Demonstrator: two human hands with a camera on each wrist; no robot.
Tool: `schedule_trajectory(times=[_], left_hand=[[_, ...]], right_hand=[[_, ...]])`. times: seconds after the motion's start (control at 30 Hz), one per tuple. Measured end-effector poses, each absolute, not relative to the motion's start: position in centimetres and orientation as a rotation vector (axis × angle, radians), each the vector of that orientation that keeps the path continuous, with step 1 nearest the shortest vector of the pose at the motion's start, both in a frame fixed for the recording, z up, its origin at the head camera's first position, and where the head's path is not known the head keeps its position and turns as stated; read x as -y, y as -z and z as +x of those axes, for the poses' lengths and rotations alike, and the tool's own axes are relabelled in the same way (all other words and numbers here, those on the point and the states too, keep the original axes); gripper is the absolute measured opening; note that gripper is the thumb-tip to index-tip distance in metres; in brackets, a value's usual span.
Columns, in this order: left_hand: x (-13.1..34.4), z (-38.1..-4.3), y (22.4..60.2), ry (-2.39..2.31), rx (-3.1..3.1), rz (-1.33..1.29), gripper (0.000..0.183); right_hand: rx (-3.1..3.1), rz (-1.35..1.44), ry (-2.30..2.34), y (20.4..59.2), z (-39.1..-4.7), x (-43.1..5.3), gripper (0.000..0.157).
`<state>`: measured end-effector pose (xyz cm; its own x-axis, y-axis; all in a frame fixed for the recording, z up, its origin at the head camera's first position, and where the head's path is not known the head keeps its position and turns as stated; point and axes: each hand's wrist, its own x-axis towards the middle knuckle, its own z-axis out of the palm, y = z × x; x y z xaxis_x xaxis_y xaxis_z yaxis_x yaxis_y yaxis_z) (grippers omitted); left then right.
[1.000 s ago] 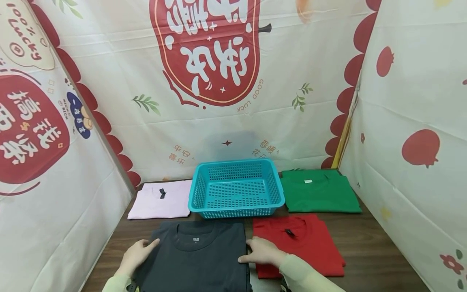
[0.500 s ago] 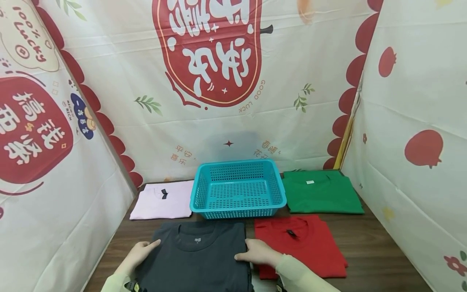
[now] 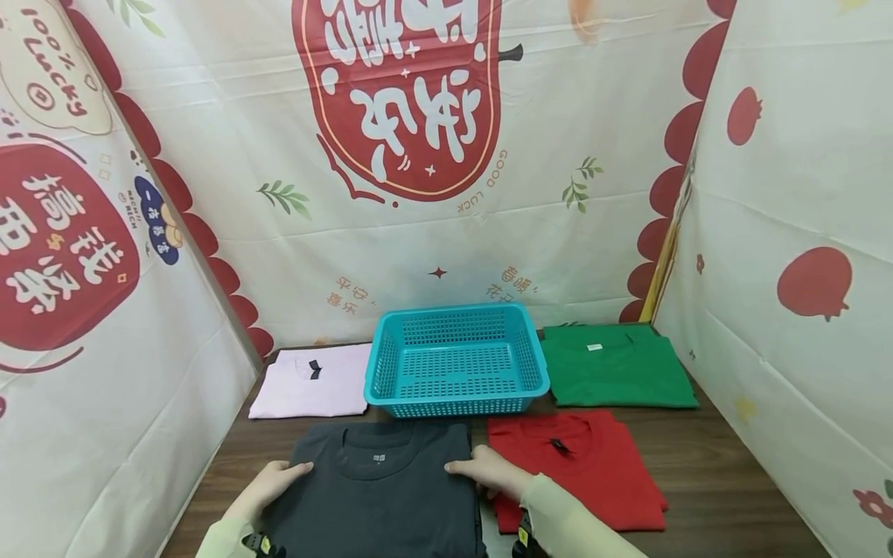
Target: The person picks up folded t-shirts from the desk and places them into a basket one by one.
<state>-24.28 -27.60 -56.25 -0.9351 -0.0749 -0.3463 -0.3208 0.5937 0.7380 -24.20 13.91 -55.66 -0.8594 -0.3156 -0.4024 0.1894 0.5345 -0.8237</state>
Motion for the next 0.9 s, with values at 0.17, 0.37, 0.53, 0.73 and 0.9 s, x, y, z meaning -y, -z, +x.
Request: schedule_trajectory(times=[0.17, 0.37, 0.53, 0.73, 0.9], left_hand=[[27.55, -24.08, 56.09, -1.257, -2.550, -0.321, 0.046], [27.46, -24.20, 55.74, -1.230, -2.526, -0.301, 0.061], [27.29, -24.14, 55.60, -1.217, -2.550, -0.288, 0.059], [26.97, -23.65, 55.68, -1.240, -2.618, -0.260, 0.055], [26.81, -23.64, 55.70, -1.324, -2.597, -0.231, 0.057]], right_hand=[[-2.221, -0.066, 1.301, 55.33, -24.12, -13.71, 0.039], [-2.186, -0.043, 1.321, 55.19, -24.07, -13.66, 0.041], [-2.158, -0.029, 1.372, 55.25, -23.96, -13.63, 0.039], [-2.077, -0.064, 1.483, 55.63, -23.66, -13.70, 0.040], [-1.964, -0.071, 1.593, 55.77, -23.53, -13.73, 0.058]])
